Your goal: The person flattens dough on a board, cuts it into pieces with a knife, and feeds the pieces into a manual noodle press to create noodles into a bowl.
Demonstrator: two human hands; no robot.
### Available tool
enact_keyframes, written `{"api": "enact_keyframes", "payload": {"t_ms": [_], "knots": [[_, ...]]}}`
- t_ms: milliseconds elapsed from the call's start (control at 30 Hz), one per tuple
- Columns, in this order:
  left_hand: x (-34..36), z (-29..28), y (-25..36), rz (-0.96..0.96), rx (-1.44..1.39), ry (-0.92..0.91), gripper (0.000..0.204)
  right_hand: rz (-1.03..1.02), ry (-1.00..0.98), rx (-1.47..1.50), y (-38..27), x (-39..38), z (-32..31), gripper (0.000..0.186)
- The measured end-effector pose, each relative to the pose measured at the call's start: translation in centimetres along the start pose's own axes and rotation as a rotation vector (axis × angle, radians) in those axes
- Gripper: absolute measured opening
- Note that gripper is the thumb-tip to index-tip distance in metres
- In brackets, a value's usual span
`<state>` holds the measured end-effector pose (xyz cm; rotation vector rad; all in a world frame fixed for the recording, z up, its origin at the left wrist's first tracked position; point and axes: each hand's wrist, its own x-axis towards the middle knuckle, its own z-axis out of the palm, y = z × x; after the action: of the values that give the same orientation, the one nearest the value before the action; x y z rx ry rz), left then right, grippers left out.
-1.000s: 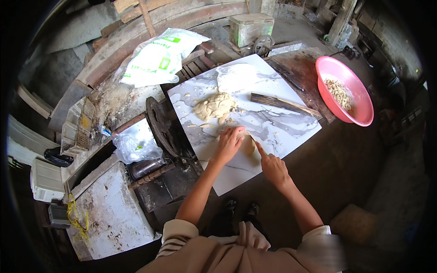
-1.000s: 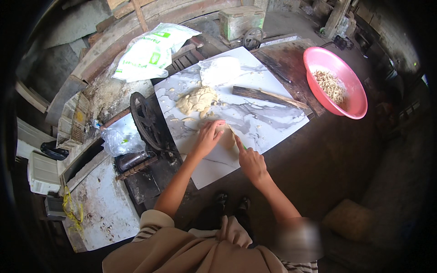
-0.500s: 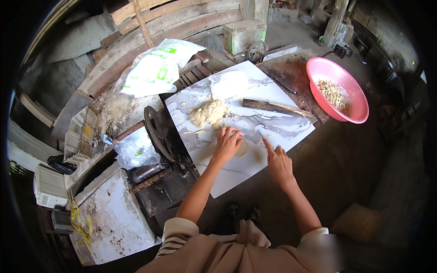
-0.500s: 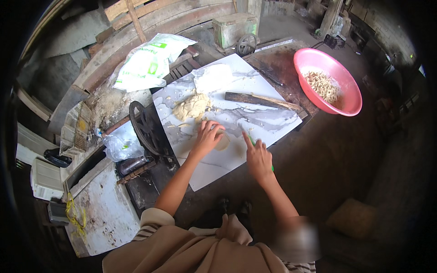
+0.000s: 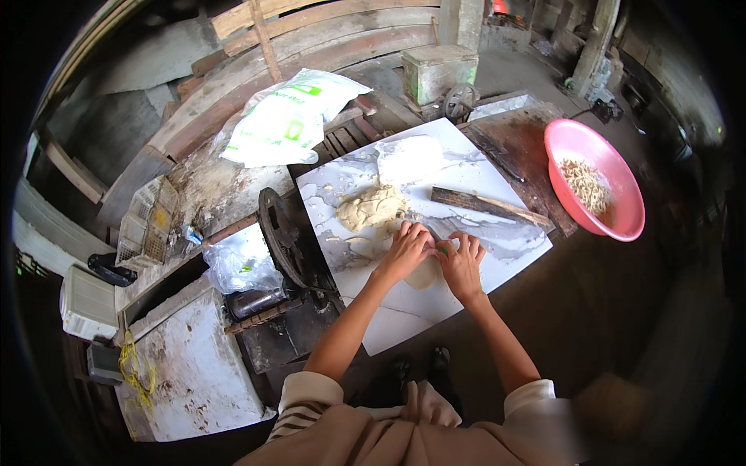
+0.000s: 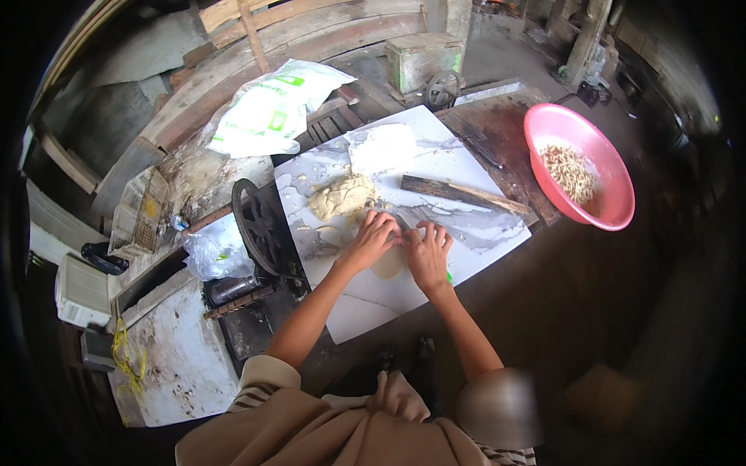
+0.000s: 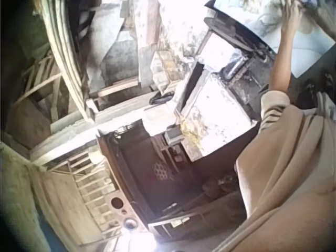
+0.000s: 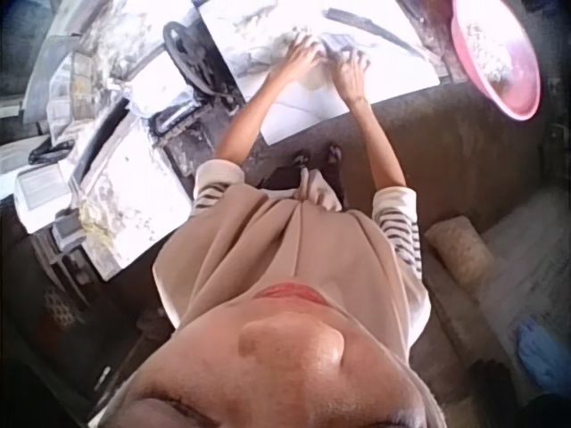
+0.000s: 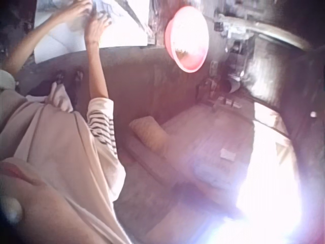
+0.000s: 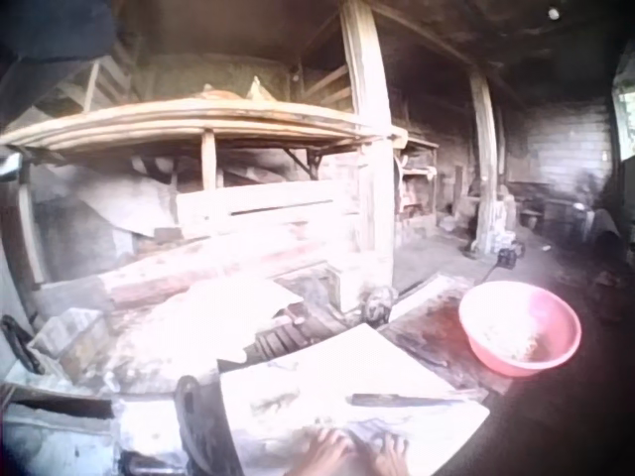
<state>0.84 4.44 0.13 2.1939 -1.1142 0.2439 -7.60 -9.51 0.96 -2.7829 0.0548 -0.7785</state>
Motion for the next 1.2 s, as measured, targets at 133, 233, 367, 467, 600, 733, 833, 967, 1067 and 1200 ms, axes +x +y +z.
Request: {"api": "enact_keyframes", "payload": {"t_ms": [133, 233, 367, 467, 600, 733, 833, 967, 1067, 1200], "knots": [[1.4, -1.7, 0.6, -0.137, 0.012, 0.203, 0.019, 0.034, -0.056, 0.219, 0.2, 3.5, 1.0, 0.016], [1.8, -2.3, -0.1, -0.235, 0.024, 0.425, 0.017, 0.022, -0.115, 0.372, -0.4, 7.2, 2.8, 0.015], [1.9, -2.6, -2.1, -0.526, 0.063, 0.568, 0.016, 0.014, -0.179, 0.548, -1.9, 11.2, 5.8, 0.014], [1.2, -2.1, -3.3, -0.67, 0.103, 0.637, 0.017, -0.008, -0.222, 0.527, -2.9, 12.2, 7.4, 0.021], [1.0, -1.3, -4.3, -0.858, 0.113, 0.661, 0.026, -0.006, -0.188, 0.518, -2.7, 12.8, 8.2, 0.029], [1.7, -1.8, -4.8, -1.025, 0.088, 0.559, 0.036, 0.052, -0.244, 0.56, -2.3, 13.3, 8.3, 0.038], [2.7, -1.2, -4.4, -1.036, 0.117, 0.53, 0.035, -0.014, -0.189, 0.568, -0.1, 13.4, 9.7, 0.039], [-1.4, 0.3, -3.8, -0.854, 0.127, 0.741, 0.031, -0.089, -0.319, 0.771, 1.5, 10.0, 7.0, 0.033], [-3.9, 0.5, -0.1, -0.826, -0.018, 0.704, 0.032, -0.134, -0.514, 0.577, 3.3, 6.5, 2.0, 0.037], [-7.0, 1.0, 3.6, -0.74, 0.047, 0.427, 0.047, -0.197, -0.438, 0.381, 4.3, 2.8, 0.1, 0.044]]}}
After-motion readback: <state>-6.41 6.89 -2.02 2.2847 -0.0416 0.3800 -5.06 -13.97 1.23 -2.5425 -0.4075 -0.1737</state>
